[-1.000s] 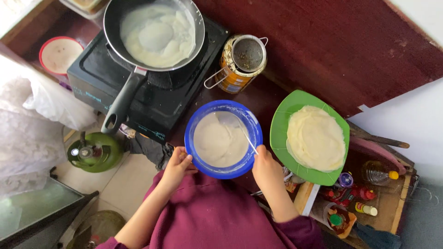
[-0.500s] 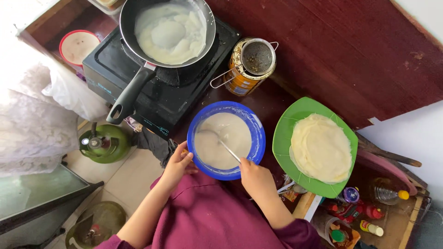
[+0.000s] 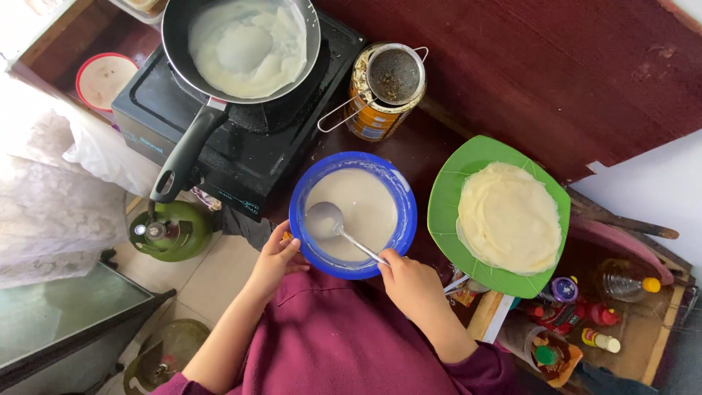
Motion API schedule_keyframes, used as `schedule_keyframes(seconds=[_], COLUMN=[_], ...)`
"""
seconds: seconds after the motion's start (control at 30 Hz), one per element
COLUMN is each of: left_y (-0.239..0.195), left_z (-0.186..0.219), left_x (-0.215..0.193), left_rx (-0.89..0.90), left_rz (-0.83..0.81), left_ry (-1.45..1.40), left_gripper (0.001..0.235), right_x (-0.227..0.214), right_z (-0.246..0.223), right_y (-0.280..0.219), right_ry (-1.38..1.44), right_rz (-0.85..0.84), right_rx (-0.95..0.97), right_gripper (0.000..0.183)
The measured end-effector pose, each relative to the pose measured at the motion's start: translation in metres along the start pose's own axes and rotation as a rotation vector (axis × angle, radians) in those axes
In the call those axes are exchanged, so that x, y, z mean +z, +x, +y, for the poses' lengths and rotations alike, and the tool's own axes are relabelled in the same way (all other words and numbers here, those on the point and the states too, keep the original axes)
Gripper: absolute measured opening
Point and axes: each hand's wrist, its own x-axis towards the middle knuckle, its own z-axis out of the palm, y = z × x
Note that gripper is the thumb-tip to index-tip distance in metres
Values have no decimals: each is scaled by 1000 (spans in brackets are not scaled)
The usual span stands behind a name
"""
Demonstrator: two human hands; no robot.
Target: Cooking crepes by stirring batter, pouring it into a frying pan, and stacking the finished crepes on a plate.
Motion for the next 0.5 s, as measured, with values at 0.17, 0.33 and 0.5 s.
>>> schedule_keyframes(seconds=[0.17, 0.33, 0.5], left_y=[-4, 4, 6], left_z=[5, -4, -5], left_x=[0, -6, -6], left_rx=[1, -9, 5], left_rz=[-22, -37, -49], left_ry=[30, 35, 48], left_gripper=[50, 49, 50], right_x=[1, 16, 12], right_z=[-12, -22, -21], right_y=[-1, 9, -1], right_ry=[-16, -150, -140], right_rz=[9, 149, 107], right_rx=[-49, -87, -92], right_gripper=[18, 14, 14])
